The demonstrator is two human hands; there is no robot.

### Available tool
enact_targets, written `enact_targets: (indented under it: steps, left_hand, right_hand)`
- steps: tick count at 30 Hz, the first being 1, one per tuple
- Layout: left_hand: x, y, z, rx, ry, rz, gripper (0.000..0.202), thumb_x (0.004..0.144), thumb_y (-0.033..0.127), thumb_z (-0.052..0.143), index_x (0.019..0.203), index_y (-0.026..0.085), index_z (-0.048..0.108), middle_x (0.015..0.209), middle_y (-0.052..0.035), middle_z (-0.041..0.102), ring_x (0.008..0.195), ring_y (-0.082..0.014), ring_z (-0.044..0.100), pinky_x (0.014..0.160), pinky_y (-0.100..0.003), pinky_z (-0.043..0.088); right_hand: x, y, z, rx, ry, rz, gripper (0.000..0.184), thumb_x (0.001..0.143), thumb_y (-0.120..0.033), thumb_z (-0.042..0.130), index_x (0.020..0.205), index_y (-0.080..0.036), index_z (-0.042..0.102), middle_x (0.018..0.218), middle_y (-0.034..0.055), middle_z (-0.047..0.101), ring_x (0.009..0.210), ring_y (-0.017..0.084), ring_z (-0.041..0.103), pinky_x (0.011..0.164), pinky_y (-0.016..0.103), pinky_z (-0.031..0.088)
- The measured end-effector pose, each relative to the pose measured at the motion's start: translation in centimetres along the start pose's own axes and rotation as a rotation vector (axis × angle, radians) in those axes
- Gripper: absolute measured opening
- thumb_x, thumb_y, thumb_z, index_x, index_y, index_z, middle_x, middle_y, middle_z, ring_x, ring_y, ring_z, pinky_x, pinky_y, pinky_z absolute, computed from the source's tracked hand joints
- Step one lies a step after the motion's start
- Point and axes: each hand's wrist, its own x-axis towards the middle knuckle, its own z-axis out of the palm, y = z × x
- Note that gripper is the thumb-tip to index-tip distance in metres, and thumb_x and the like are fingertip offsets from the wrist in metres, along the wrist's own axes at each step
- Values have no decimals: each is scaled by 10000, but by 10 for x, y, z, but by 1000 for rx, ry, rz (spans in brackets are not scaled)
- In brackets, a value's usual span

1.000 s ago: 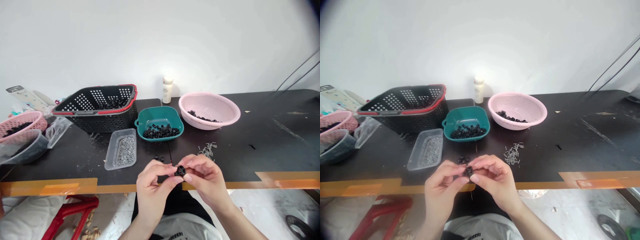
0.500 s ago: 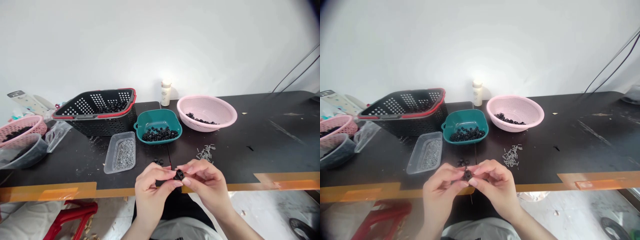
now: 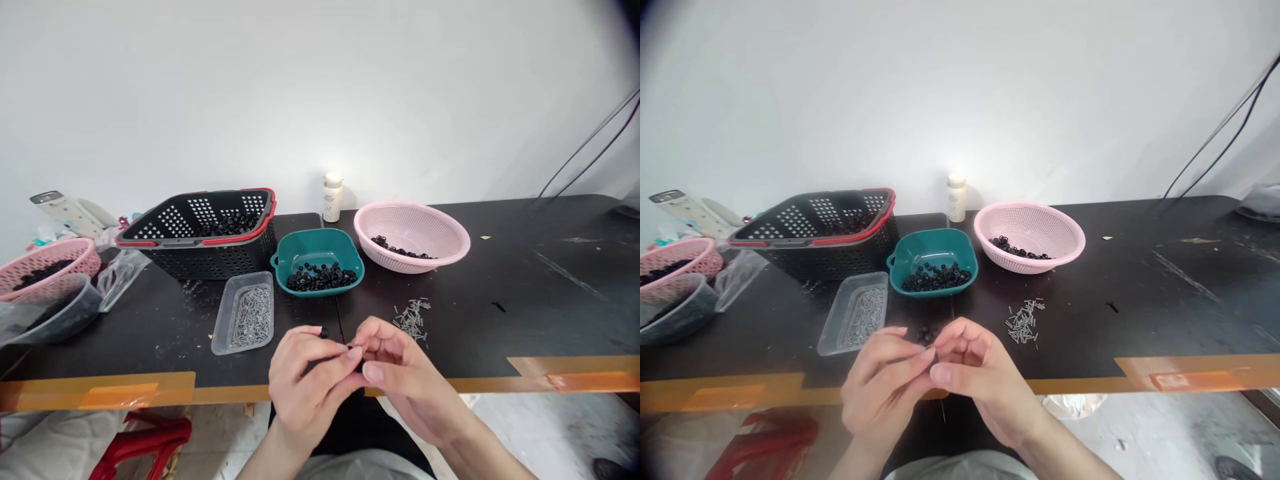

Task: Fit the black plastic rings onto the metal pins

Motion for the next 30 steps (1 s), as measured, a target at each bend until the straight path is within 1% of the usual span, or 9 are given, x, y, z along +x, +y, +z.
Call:
enact_targets:
  steps: [3, 8, 12, 16, 20, 22, 25, 27, 30]
  left_hand:
    - [4, -6, -4, -44, -40, -10, 157, 797, 256, 748, 942, 205, 716, 829, 15, 682, 755, -111, 647, 820, -312, 546]
    - [10, -13, -9, -140, -114, -112, 310, 780, 301, 762, 1062, 194, 693, 909, -33, 701, 839, -149, 663, 812, -321, 571]
    - [10, -11, -10, -142, -113, -60, 190, 832, 242, 714, 1016, 199, 701, 853, -11, 725, 753, -125, 671, 826, -341, 560]
    - [9, -7, -12, -124, -73, -54, 178, 838, 184, 705, 1015, 173, 705, 848, -11, 732, 751, -116, 671, 819, -320, 556]
    - [8, -5, -14, -130, -82, -45, 172, 850, 163, 687, 1021, 164, 706, 844, -11, 732, 750, -110, 662, 816, -311, 556]
    - [8, -5, -16, -127, -83, -40, 168, 856, 164, 681, 1022, 164, 706, 845, -10, 732, 755, -110, 656, 814, -308, 553]
    - [8, -5, -17, -111, -81, -19, 153, 860, 174, 677, 1009, 171, 709, 845, -7, 732, 759, -113, 651, 812, -310, 540]
    - [8, -5, -18, -97, -72, -5, 137, 863, 178, 674, 994, 183, 714, 843, -2, 728, 759, -114, 649, 825, -319, 527]
    - [5, -6, -17, -88, -70, 1, 130, 862, 193, 676, 984, 204, 721, 863, 0, 714, 780, -117, 648, 872, -343, 506]
  right_hand:
    - [1, -8, 3, 3, -17, 43, 203, 692, -197, 847, 806, -204, 681, 749, -38, 723, 648, 35, 620, 638, 114, 484]
    - [1, -4, 3, -94, -7, -22, 169, 748, -251, 813, 863, -240, 689, 758, -29, 737, 722, 72, 665, 740, 175, 520]
    - [-1, 3, 3, -228, 34, -188, 98, 791, -251, 774, 873, -296, 747, 797, -36, 745, 711, 61, 673, 699, 140, 537]
    - [-4, 1, 5, -511, 79, -409, 176, 797, -192, 756, 903, -332, 770, 881, -16, 753, 807, 104, 695, 727, 164, 553]
    - [-8, -4, 5, -680, 88, -551, 236, 747, -91, 766, 849, -303, 772, 854, -10, 729, 756, 106, 668, 681, 175, 532]
    - [-8, -6, 4, -640, 68, -498, 228, 738, -73, 766, 802, -292, 768, 831, -14, 716, 717, 100, 653, 654, 181, 521]
    - [-4, -8, 3, -426, 4, -294, 149, 730, -131, 795, 741, -272, 746, 833, -22, 684, 704, 88, 628, 645, 185, 509]
    - [-1, -10, 3, -290, -41, -121, 124, 708, -208, 828, 765, -254, 727, 828, -23, 656, 709, 84, 605, 648, 184, 495]
    - [4, -13, 3, -230, -112, 60, 212, 697, -318, 840, 846, -229, 719, 772, -25, 602, 680, 74, 537, 636, 179, 454]
